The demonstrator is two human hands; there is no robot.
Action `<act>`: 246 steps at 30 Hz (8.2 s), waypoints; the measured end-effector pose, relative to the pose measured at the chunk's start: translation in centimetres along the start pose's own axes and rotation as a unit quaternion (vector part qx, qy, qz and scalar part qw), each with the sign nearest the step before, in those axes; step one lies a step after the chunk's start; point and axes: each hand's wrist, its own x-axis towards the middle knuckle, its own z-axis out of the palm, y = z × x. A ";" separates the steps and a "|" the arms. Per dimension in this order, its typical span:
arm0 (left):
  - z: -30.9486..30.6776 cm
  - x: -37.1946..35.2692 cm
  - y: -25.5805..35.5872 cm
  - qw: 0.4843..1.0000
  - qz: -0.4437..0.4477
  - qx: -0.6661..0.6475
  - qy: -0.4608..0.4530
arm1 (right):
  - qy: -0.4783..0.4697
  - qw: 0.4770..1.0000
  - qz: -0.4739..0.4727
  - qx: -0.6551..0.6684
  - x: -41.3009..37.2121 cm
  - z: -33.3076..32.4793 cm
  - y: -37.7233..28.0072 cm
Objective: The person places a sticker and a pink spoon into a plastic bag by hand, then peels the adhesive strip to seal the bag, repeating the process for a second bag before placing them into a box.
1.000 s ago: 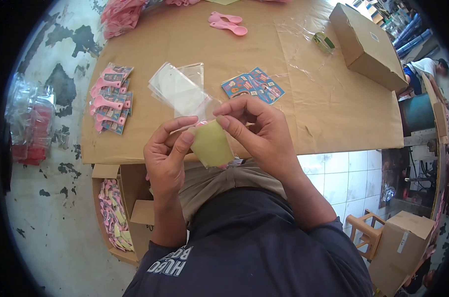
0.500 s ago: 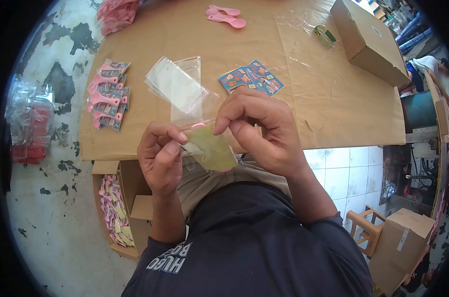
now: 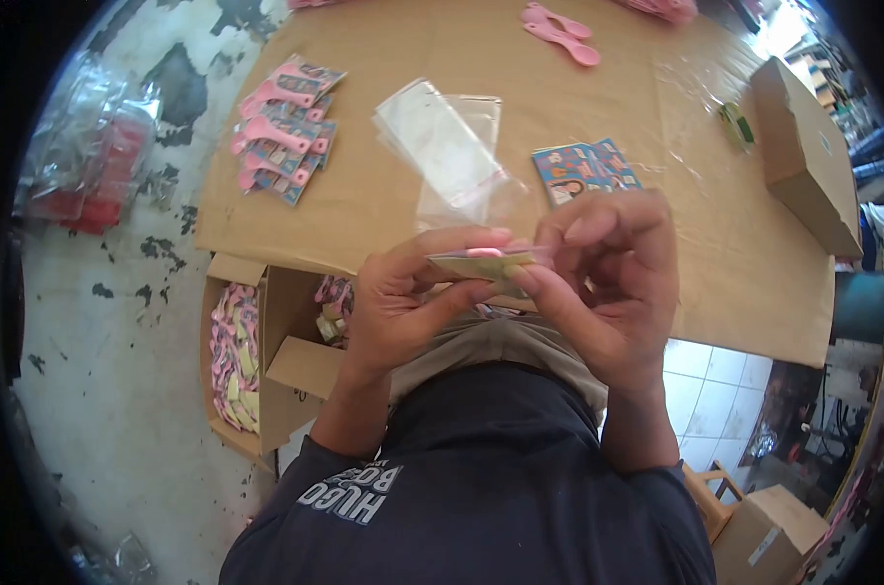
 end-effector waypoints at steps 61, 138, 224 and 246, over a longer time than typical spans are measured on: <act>-34.7 -18.1 -1.0 0.686 0.125 0.658 0.285 | -0.054 0.966 0.213 -0.139 -1.9 -0.5 2.1; 2.8 6.1 -3.6 0.756 0.156 0.623 -0.128 | -0.234 0.664 0.076 -0.706 3.8 -11.4 3.3; -5.5 5.2 -2.9 0.760 0.148 0.633 0.015 | -0.042 0.682 0.055 -0.728 0.1 -15.5 -6.6; -6.2 4.6 -3.0 0.789 0.170 0.586 0.078 | -0.205 0.738 -0.063 -0.639 21.4 -9.0 17.7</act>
